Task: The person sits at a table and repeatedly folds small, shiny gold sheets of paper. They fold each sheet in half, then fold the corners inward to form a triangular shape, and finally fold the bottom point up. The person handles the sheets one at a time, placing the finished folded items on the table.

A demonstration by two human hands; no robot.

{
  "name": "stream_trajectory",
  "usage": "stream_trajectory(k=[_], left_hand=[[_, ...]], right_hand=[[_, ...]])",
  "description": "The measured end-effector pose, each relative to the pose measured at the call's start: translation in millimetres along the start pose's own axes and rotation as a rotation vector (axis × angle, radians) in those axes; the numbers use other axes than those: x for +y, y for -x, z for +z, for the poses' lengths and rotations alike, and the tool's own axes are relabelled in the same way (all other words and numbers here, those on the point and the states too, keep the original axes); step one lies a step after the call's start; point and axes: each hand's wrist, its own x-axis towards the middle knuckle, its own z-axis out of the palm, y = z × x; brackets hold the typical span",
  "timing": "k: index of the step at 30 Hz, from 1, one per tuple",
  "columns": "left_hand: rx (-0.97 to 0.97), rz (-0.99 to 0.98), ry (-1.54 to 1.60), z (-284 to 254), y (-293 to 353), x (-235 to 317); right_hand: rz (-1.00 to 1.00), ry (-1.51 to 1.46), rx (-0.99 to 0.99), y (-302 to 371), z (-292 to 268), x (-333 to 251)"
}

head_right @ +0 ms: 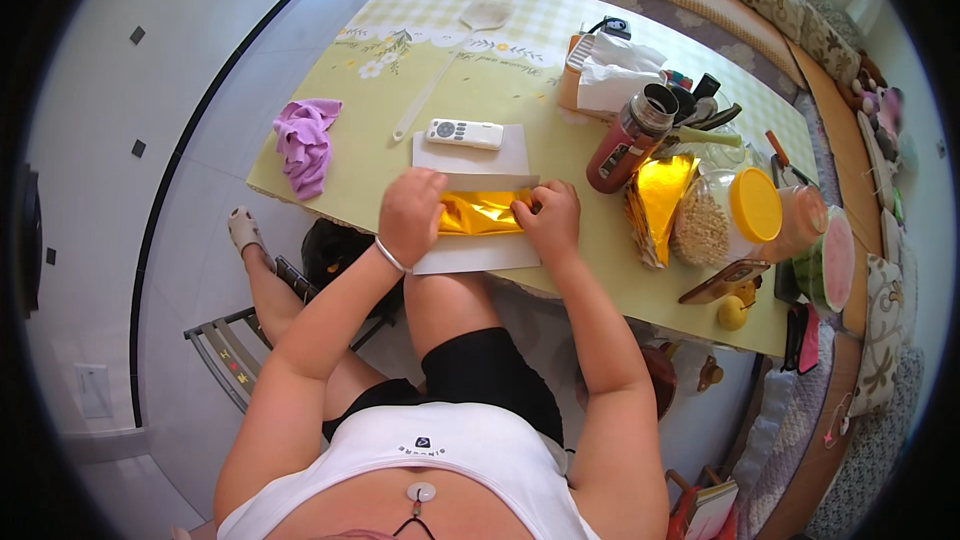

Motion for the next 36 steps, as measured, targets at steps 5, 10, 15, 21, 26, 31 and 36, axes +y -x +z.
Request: stream_trajectory(k=[5,10,15,21,26,31,36], left_hand=[[-0.309,0.094,0.052,9.4,25.8,27.8],[-0.366,0.091,-0.052,15.7,31.3,27.6],[-0.389,0.106,-0.058,16.0,29.8,28.9],[-0.433,0.101,-0.045,18.7,30.5,25.8],[-0.553,0.093,-0.039,13.0,26.8,27.6],[-0.657,0.043,0.003,-0.8,37.1,1.6],[-0.696,0.093,-0.060,-16.0,24.9,-23.8]], right_hand=[[-0.015,-0.007,0.037,1.1,2.5,-0.1],[-0.028,0.001,0.061,0.8,3.7,1.7],[-0.043,0.041,0.063,1.6,5.6,2.3],[-0.378,0.486,0.157,12.5,-8.1,-28.8],[-0.413,0.239,-0.343,43.6,-2.0,-45.0],[-0.362,0.326,-0.433,46.9,-24.8,-18.2],[-0.489,0.559,-0.451,26.7,-40.8,-25.6]])
